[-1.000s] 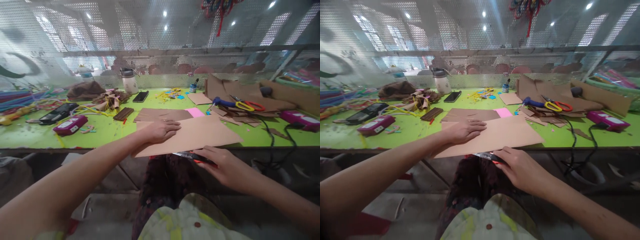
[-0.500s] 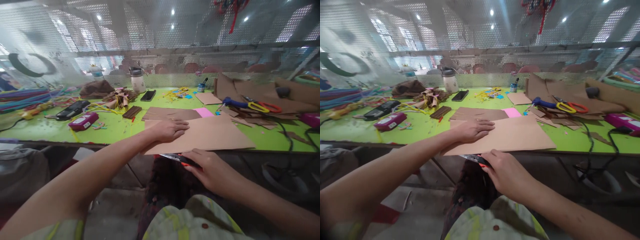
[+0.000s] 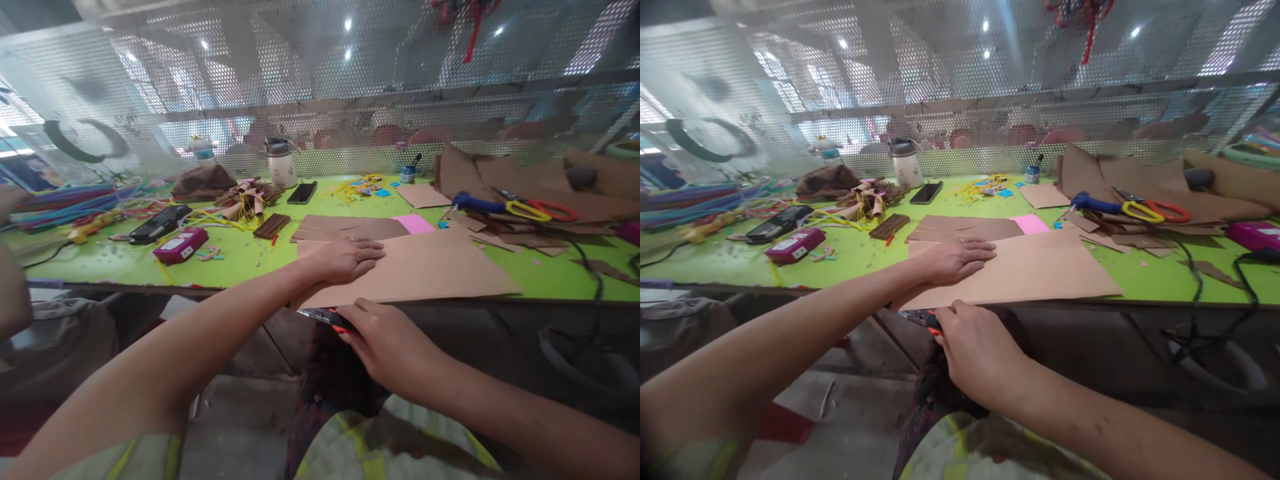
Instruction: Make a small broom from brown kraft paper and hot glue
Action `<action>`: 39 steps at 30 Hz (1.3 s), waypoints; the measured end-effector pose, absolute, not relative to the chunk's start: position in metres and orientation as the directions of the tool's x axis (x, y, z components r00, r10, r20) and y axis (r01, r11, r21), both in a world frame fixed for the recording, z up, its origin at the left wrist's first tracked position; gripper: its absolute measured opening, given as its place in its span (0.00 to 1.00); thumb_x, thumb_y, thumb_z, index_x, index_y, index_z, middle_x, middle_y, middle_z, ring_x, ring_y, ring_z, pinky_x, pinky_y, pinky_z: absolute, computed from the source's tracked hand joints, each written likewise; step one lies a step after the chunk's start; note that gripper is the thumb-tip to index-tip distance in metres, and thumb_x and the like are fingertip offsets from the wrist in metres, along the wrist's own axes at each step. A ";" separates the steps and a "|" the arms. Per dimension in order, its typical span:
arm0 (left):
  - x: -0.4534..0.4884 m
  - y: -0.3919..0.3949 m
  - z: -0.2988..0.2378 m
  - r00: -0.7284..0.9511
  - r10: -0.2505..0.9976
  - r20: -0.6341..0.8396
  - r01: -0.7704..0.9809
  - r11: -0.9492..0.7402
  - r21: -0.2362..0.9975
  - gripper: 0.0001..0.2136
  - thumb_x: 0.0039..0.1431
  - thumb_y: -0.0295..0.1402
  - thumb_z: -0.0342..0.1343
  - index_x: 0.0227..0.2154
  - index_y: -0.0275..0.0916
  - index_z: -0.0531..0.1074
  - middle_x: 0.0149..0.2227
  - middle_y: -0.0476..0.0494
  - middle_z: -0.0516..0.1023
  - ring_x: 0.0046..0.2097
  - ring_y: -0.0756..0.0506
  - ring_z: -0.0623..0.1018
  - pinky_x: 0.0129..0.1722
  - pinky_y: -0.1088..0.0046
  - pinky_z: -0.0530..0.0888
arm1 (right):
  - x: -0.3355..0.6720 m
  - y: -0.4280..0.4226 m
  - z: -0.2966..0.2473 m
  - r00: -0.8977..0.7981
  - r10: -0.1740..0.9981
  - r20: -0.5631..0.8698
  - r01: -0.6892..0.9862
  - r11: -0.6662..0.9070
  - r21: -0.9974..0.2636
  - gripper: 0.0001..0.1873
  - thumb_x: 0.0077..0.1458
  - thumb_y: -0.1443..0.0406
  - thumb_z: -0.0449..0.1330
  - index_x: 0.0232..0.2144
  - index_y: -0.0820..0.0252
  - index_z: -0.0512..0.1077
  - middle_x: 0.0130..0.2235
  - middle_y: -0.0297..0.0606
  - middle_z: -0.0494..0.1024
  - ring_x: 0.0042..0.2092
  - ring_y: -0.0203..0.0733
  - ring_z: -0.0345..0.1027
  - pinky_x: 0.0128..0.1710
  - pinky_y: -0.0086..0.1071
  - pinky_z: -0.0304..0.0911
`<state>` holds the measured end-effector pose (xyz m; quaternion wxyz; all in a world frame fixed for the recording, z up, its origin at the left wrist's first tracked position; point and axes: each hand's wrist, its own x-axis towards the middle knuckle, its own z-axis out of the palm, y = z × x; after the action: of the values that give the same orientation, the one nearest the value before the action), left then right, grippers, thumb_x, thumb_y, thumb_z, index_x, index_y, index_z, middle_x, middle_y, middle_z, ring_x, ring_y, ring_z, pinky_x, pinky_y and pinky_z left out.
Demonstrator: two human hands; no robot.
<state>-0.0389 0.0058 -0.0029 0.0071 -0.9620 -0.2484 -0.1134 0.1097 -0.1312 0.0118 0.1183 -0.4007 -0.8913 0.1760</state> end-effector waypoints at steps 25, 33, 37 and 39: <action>-0.041 0.004 0.002 0.860 0.466 0.207 0.464 -0.884 0.062 0.19 0.68 0.34 0.40 0.57 0.34 0.65 0.59 0.41 0.67 0.63 0.47 0.61 0.64 0.67 0.55 | 0.125 -0.157 0.004 -0.839 0.542 0.057 0.466 0.768 -0.439 0.14 0.59 0.63 0.53 0.46 0.59 0.71 0.39 0.42 0.75 0.36 0.43 0.70 0.32 0.32 0.58; -0.043 0.005 0.004 0.835 0.494 0.242 0.485 -0.869 0.101 0.19 0.67 0.36 0.40 0.56 0.37 0.66 0.58 0.40 0.69 0.62 0.45 0.63 0.63 0.63 0.59 | 0.235 -0.084 0.061 -0.510 0.797 0.324 0.644 0.604 -0.469 0.17 0.57 0.59 0.56 0.48 0.53 0.74 0.41 0.38 0.78 0.41 0.44 0.70 0.39 0.33 0.63; -0.044 0.000 0.009 0.816 0.531 0.229 0.526 -0.846 0.087 0.20 0.68 0.37 0.39 0.56 0.38 0.66 0.58 0.41 0.68 0.62 0.45 0.63 0.63 0.63 0.58 | 0.265 0.025 0.051 -0.215 0.905 0.367 0.850 0.359 -0.387 0.20 0.54 0.59 0.56 0.45 0.65 0.76 0.32 0.41 0.79 0.32 0.43 0.69 0.30 0.31 0.59; -0.044 -0.003 0.011 0.802 0.554 0.222 0.552 -0.830 0.079 0.20 0.68 0.37 0.38 0.56 0.39 0.66 0.59 0.41 0.68 0.61 0.44 0.63 0.62 0.63 0.58 | 0.266 0.069 0.040 -0.194 0.914 0.357 0.874 0.326 -0.360 0.17 0.55 0.62 0.55 0.41 0.68 0.77 0.32 0.42 0.79 0.32 0.43 0.70 0.29 0.31 0.59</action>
<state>-0.0441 -0.0027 0.0113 -0.0054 -0.9492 -0.2913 -0.1186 0.2663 0.0694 0.0396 0.2601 -0.5792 -0.7716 0.0380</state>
